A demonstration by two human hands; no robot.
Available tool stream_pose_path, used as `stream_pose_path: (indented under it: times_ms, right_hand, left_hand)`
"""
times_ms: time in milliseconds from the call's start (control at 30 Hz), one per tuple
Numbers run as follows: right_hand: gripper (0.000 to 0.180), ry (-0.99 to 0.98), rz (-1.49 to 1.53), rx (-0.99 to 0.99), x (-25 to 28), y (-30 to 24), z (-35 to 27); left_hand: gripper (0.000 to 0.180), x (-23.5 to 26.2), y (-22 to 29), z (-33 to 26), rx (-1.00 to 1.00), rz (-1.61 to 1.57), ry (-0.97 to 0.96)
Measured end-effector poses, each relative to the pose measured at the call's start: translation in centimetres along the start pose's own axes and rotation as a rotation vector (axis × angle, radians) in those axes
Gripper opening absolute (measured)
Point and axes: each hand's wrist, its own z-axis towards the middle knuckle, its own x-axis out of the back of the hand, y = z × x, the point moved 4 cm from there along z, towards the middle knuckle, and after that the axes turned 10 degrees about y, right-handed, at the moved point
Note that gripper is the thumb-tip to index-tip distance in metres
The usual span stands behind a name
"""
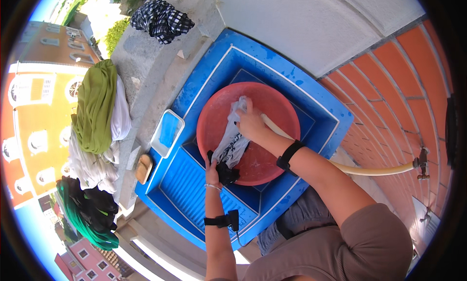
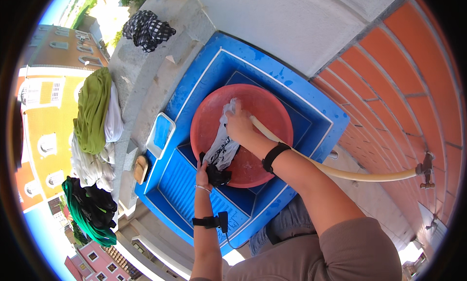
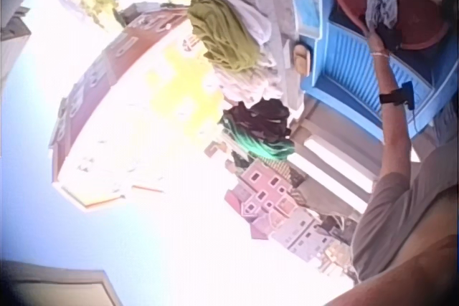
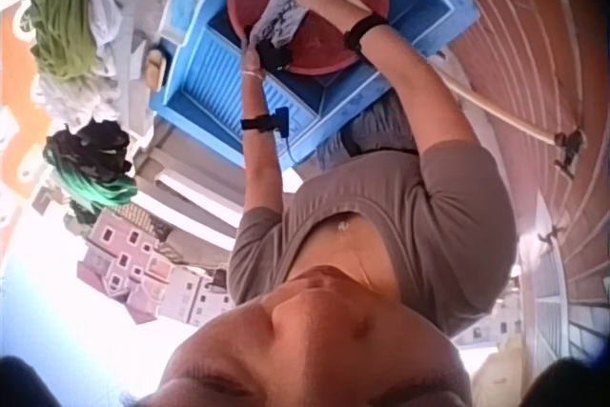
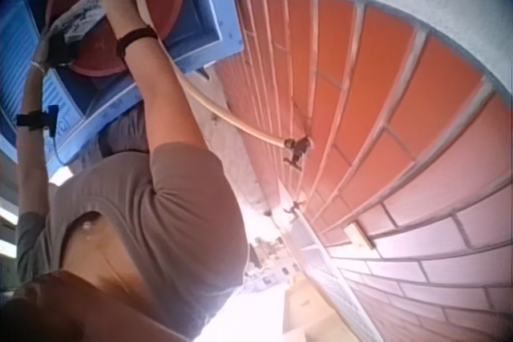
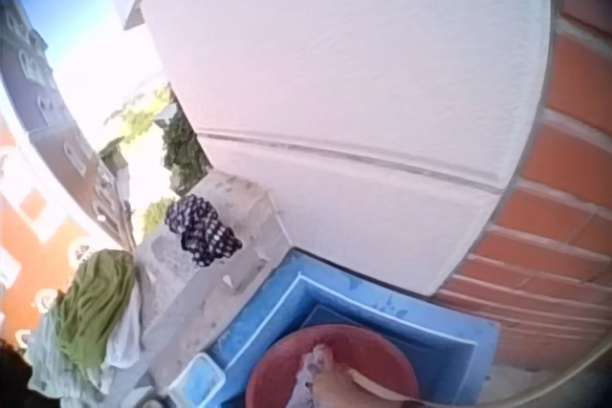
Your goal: The person is washing various items of clothing by hand in a basin on a balcony.
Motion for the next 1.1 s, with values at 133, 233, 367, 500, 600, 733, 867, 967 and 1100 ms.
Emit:
stream_pose_path:
  times_ms: [133, 233, 367, 500, 600, 733, 867, 967, 1100]
  right_hand:
    - [0.043, -0.196, -0.511, 0.087, -4.0, 0.9, -1.3]
    - [0.046, -0.283, -0.462, 0.113, -5.7, 3.1, -1.5]
    - [0.052, -0.499, -0.264, 0.062, -6.8, 5.7, -0.3]
    - [0.039, -0.289, 0.287, 0.387, -3.4, -0.6, -4.6]
    - [0.033, -0.226, 0.217, 0.434, 0.7, -5.5, -8.3]
    - [0.023, -0.088, 0.276, 0.463, -0.1, -5.8, -10.0]
    - [0.017, 0.002, 0.249, 0.579, -1.7, -5.4, -8.8]
    - [0.016, 0.108, 0.123, 0.659, -3.3, -4.2, -6.5]
    - [0.021, -0.141, -0.003, 0.508, -3.0, -1.6, -2.6]
  left_hand:
    - [0.036, 1.2, -3.2, 3.8, 0.064, -0.002, 0.070]
    - [0.035, 1.5, -4.3, 5.8, 0.164, -0.065, -0.014]
    - [0.038, -3.2, -2.9, 4.4, 0.115, -0.212, -0.029]
    - [0.063, -3.9, -1.9, 3.8, 0.359, -0.427, -0.249]
    - [0.068, -5.6, 0.1, 2.3, 0.248, -0.401, -0.477]
    - [0.059, -6.3, -2.1, 2.4, 0.228, -0.556, -0.652]
    - [0.052, -4.1, -4.4, 4.3, 0.196, -0.587, -0.520]
    - [0.050, -3.4, -5.0, 4.5, 0.193, -0.579, -0.441]
    - [0.039, -4.4, -2.7, 0.3, 0.184, -0.321, 0.034]
